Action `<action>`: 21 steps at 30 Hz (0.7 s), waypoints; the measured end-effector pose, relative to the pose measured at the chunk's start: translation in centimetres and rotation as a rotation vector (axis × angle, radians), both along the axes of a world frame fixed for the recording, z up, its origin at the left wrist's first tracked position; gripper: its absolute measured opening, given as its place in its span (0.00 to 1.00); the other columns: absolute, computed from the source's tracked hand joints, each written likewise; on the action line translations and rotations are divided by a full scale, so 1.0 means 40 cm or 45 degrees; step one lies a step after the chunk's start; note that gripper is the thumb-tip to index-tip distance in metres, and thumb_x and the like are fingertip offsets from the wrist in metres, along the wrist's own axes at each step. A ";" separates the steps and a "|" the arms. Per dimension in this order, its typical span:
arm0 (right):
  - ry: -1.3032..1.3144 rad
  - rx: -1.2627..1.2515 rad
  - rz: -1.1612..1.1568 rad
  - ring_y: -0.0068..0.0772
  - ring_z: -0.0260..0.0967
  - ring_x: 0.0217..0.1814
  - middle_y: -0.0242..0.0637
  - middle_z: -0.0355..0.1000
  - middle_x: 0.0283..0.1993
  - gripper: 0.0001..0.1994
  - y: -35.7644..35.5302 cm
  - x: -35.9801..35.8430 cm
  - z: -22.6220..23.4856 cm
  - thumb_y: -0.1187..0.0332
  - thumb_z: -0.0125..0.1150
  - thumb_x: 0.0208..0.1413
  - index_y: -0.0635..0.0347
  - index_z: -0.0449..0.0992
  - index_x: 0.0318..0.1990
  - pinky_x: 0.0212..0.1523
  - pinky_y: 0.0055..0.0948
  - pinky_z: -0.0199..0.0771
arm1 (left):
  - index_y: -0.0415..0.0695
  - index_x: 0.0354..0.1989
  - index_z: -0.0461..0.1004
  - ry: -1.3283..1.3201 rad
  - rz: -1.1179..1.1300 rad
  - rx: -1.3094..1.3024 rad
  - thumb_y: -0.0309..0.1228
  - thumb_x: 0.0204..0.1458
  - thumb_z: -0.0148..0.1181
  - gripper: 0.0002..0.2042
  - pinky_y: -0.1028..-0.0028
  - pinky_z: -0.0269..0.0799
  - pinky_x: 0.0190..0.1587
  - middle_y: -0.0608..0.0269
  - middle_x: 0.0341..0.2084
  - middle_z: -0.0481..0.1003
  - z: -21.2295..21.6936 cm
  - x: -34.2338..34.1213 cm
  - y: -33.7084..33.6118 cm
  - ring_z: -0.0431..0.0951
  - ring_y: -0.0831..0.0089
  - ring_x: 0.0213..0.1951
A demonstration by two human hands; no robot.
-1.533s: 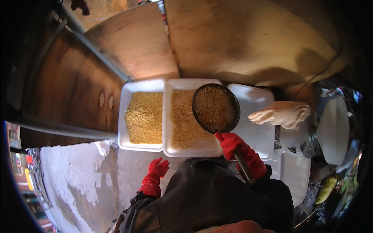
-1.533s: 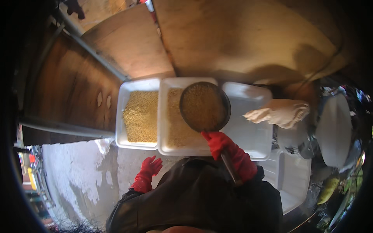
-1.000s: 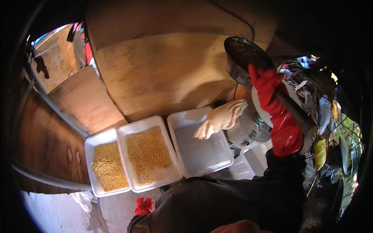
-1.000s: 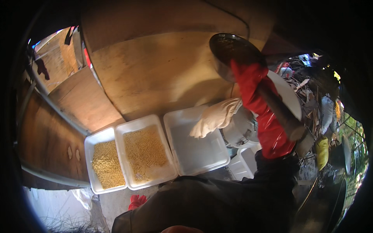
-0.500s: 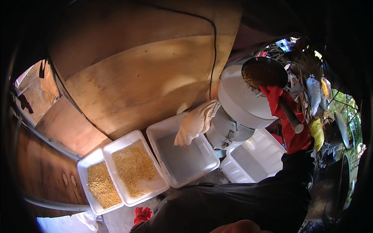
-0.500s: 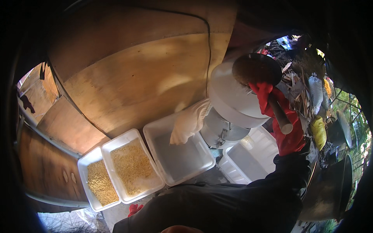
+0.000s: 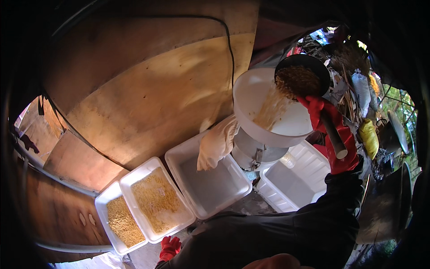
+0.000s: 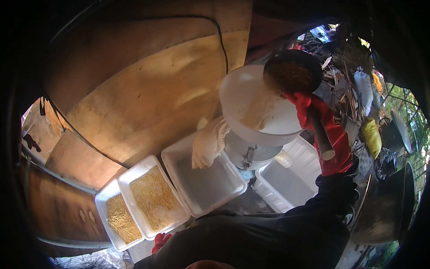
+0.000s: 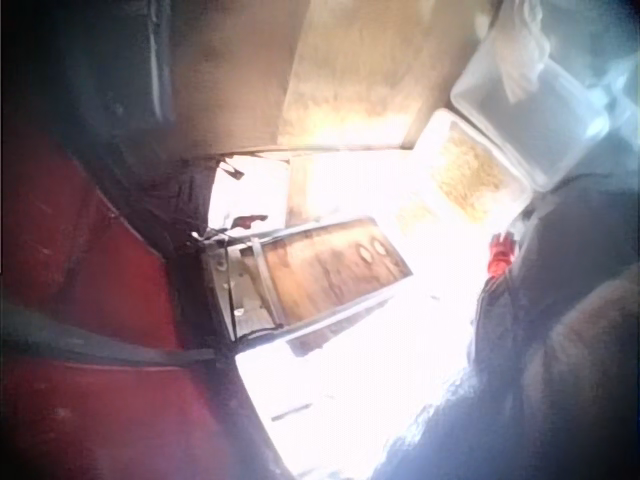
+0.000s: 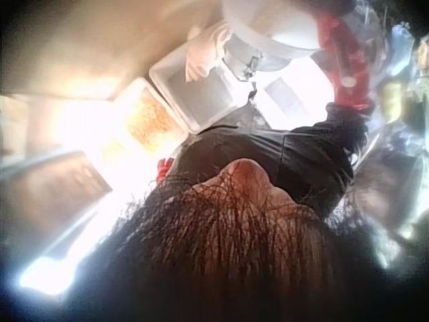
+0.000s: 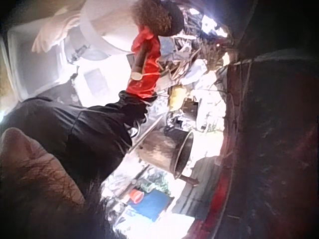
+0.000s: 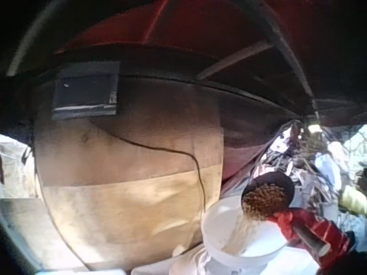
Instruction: The person washes grains in a metal bowl under running water, then pours the grains into a grinding machine. The person repeatedly scoops grains from a white container and feeds them into the machine's hopper.
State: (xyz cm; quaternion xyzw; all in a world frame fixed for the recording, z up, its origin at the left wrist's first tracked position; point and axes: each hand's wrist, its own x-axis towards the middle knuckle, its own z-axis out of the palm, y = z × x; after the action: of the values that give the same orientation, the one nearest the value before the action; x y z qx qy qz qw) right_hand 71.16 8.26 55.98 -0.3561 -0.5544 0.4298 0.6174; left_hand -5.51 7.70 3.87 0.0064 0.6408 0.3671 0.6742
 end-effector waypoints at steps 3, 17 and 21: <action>-0.002 -0.033 -0.011 0.27 0.62 0.16 0.34 0.63 0.14 0.17 0.004 0.007 -0.008 0.64 0.38 0.66 0.57 0.65 0.24 0.77 0.45 0.32 | 0.52 0.66 0.56 0.185 0.051 0.016 0.52 0.56 0.49 0.31 0.50 0.74 0.41 0.46 0.56 0.69 0.128 0.078 -0.017 0.75 0.48 0.49; 0.653 -0.762 -0.278 0.20 0.53 0.11 0.21 0.62 0.16 0.23 -0.022 -0.006 0.034 0.62 0.49 0.65 0.68 0.62 0.62 0.13 0.22 0.54 | 0.51 0.67 0.51 0.032 -0.025 0.068 0.50 0.57 0.51 0.32 0.44 0.73 0.48 0.47 0.61 0.62 -0.044 -0.042 -0.008 0.71 0.42 0.52; 0.511 -0.750 -0.247 0.19 0.52 0.11 0.21 0.62 0.16 0.21 -0.035 0.010 0.027 0.61 0.51 0.64 0.68 0.67 0.58 0.13 0.22 0.53 | 0.49 0.67 0.47 0.050 -0.037 0.153 0.49 0.58 0.51 0.33 0.39 0.70 0.54 0.53 0.68 0.52 -0.056 -0.030 0.005 0.66 0.37 0.58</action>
State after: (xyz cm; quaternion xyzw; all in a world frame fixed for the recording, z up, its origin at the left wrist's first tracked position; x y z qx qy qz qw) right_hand 71.58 6.87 57.05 -0.4782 -0.2384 0.5716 0.6227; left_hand -6.69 7.90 1.62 0.0634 0.6306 0.3950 0.6650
